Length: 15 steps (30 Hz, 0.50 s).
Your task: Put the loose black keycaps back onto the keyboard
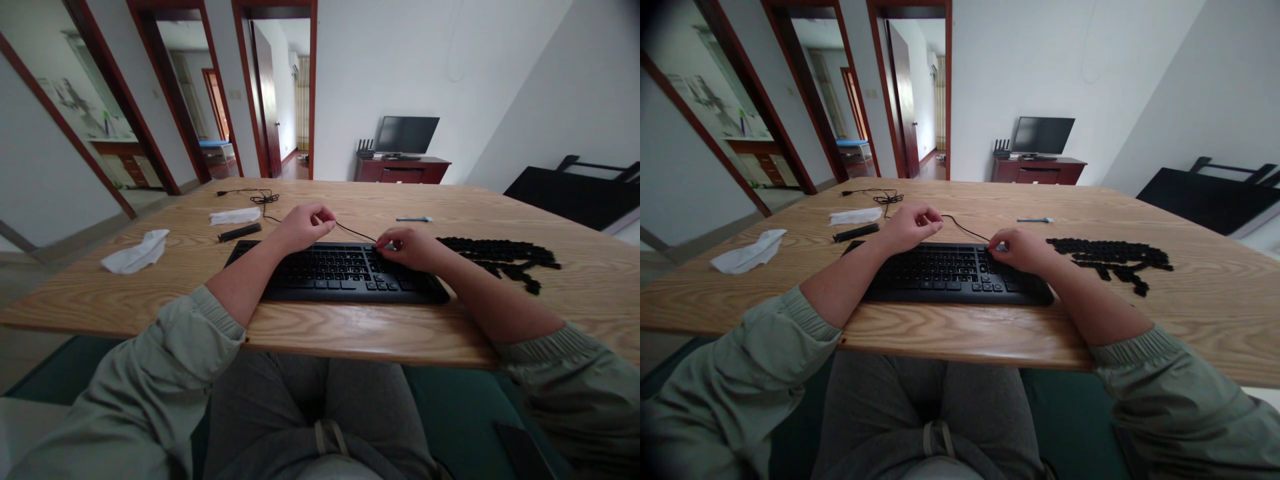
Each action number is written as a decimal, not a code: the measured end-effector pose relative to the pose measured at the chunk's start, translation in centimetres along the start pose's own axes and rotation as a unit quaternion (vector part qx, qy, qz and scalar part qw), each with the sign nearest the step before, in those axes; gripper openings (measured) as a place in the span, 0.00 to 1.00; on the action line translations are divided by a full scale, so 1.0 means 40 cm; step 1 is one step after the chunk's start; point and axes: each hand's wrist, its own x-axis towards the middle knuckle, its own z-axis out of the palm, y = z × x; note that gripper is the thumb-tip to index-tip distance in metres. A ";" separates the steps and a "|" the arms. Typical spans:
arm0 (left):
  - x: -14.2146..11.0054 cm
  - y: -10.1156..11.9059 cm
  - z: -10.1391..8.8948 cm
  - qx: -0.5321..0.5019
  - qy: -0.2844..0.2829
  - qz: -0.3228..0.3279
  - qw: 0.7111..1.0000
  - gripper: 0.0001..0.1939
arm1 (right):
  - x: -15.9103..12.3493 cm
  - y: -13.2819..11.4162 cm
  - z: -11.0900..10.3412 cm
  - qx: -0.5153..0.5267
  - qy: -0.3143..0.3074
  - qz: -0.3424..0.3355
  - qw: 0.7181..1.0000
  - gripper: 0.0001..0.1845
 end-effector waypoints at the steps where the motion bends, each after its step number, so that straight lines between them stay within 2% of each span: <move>1: -0.001 0.000 0.000 0.001 0.000 0.002 1.000 0.09 | -0.001 -0.006 -0.003 -0.005 -0.004 -0.010 1.000 0.09; 4: -0.003 0.003 0.002 0.001 -0.006 0.008 1.000 0.09 | -0.003 -0.030 -0.011 -0.025 -0.014 -0.018 0.999 0.10; 10: -0.006 0.003 0.005 0.014 -0.019 0.007 1.000 0.09 | -0.003 -0.052 -0.011 -0.071 -0.019 0.054 0.996 0.12; 15: -0.005 0.000 0.003 0.015 -0.018 0.007 1.000 0.09 | -0.004 -0.036 -0.012 -0.061 -0.025 0.031 0.997 0.14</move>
